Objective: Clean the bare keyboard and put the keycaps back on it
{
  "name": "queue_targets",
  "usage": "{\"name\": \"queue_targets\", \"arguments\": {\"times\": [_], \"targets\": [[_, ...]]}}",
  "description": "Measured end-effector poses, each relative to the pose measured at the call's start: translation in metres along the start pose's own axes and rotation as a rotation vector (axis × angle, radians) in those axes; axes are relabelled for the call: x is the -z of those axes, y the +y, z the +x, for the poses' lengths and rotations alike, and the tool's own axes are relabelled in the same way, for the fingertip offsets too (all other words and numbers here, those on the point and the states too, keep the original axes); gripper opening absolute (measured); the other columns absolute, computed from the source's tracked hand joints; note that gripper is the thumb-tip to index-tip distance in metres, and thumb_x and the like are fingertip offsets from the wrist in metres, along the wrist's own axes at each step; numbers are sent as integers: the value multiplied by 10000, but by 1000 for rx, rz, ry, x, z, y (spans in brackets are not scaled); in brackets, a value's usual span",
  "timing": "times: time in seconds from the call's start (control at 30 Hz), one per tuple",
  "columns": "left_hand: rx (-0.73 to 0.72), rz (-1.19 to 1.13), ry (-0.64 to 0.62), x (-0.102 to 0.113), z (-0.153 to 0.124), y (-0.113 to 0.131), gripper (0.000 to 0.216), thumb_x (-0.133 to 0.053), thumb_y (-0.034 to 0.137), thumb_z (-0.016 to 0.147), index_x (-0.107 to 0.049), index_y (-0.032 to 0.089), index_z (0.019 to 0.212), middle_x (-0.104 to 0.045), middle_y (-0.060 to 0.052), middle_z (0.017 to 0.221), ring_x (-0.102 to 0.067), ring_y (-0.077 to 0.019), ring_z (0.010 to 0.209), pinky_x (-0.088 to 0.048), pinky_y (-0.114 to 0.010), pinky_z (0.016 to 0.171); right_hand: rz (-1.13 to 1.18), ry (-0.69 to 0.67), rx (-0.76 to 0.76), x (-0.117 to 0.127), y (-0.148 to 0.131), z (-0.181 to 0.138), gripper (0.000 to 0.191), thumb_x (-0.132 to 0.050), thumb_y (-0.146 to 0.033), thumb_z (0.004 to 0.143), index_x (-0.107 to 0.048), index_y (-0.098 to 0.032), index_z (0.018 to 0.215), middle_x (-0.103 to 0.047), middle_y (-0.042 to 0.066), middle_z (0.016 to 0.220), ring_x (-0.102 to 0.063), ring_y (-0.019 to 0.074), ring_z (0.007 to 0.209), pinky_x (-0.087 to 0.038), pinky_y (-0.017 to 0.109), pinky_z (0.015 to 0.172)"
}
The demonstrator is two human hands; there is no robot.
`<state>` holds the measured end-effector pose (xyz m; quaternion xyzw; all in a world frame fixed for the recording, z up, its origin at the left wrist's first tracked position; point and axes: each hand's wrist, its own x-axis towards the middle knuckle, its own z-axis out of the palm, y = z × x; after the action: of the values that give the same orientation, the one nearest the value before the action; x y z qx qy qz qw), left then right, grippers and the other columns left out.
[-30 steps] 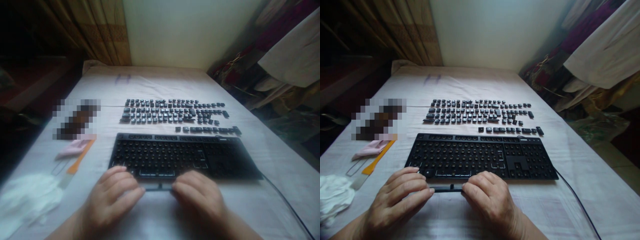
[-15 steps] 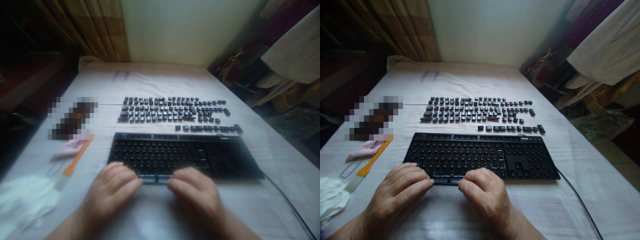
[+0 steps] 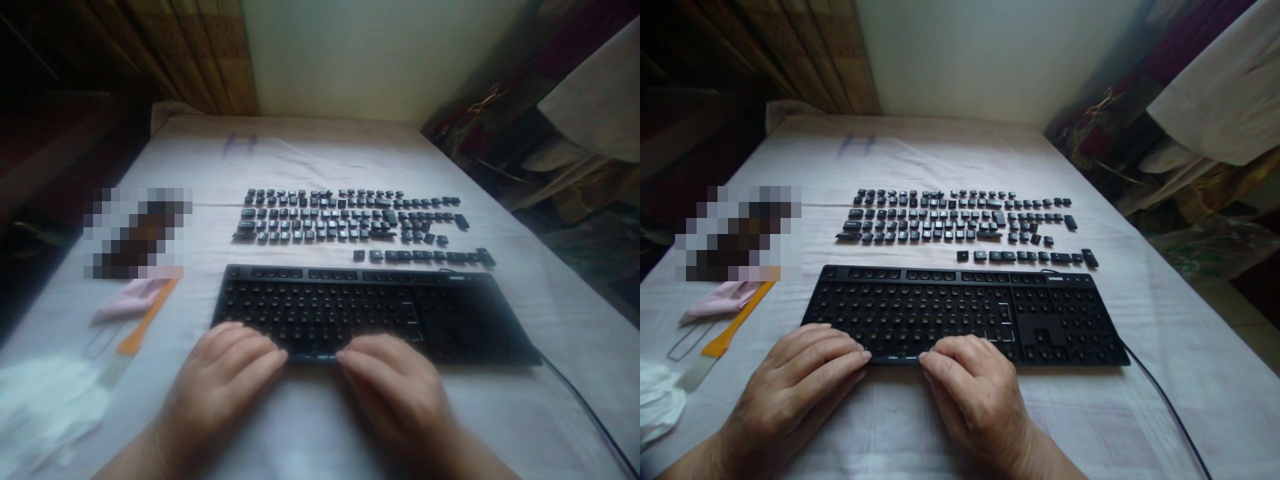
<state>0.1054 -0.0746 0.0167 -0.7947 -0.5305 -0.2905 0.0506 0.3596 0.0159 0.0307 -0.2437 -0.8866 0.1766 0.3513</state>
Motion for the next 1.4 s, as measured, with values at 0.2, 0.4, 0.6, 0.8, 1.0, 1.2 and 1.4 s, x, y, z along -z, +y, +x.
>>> {"name": "queue_targets", "arguments": {"times": [0.2,0.4,0.6,0.8,1.0,1.2,1.4], "targets": [[2,-3,-1,3,8,1,176,-599,170,930,-674,225,1080,-726,-1,983,-616,-159,971,-441,-354,1004,-24,-23,-8,1,-1,2,187,-593,-42,897,-688,-149,1017,-718,89,853,-642,190,744,-547,309,650],[-23,27,-23,8,20,3,145,-626,174,911,-677,198,1045,-726,-9,956,-616,-163,921,-449,-338,940,-63,-40,-18,-1,0,3,203,-581,-55,911,-684,-153,1057,-716,88,870,-631,193,754,-548,314,661],[-7,34,-37,8,21,3,171,-608,191,918,-674,188,1075,-713,-29,984,-601,-182,959,-438,-352,937,-141,-49,8,-3,-2,4,171,-607,-125,921,-687,-146,1071,-721,97,913,-646,208,782,-556,330,675],[35,32,-71,9,20,3,207,-611,228,919,-669,203,1116,-697,-34,1003,-597,-191,968,-437,-361,922,-233,-43,41,-3,0,4,156,-586,-142,952,-713,-126,1042,-722,106,892,-652,203,768,-558,308,661],[71,18,-85,10,24,3,201,-604,249,921,-684,228,1104,-696,-26,968,-603,-186,935,-454,-350,888,-226,-61,53,-2,0,8,174,-558,-157,967,-720,-129,1024,-720,100,858,-646,195,735,-549,299,635],[111,-57,-74,11,28,3,163,-604,258,924,-704,258,1052,-683,-9,934,-597,-164,899,-463,-323,844,-201,-97,41,2,1,11,170,-573,-165,956,-730,-144,1018,-714,99,861,-630,188,730,-548,291,621],[196,-142,-109,10,26,4,149,-609,235,921,-688,273,1041,-682,1,973,-601,-162,937,-446,-341,854,-169,-104,6,2,1,13,171,-582,-150,936,-741,-163,997,-696,92,849,-613,181,728,-539,284,611]]}}
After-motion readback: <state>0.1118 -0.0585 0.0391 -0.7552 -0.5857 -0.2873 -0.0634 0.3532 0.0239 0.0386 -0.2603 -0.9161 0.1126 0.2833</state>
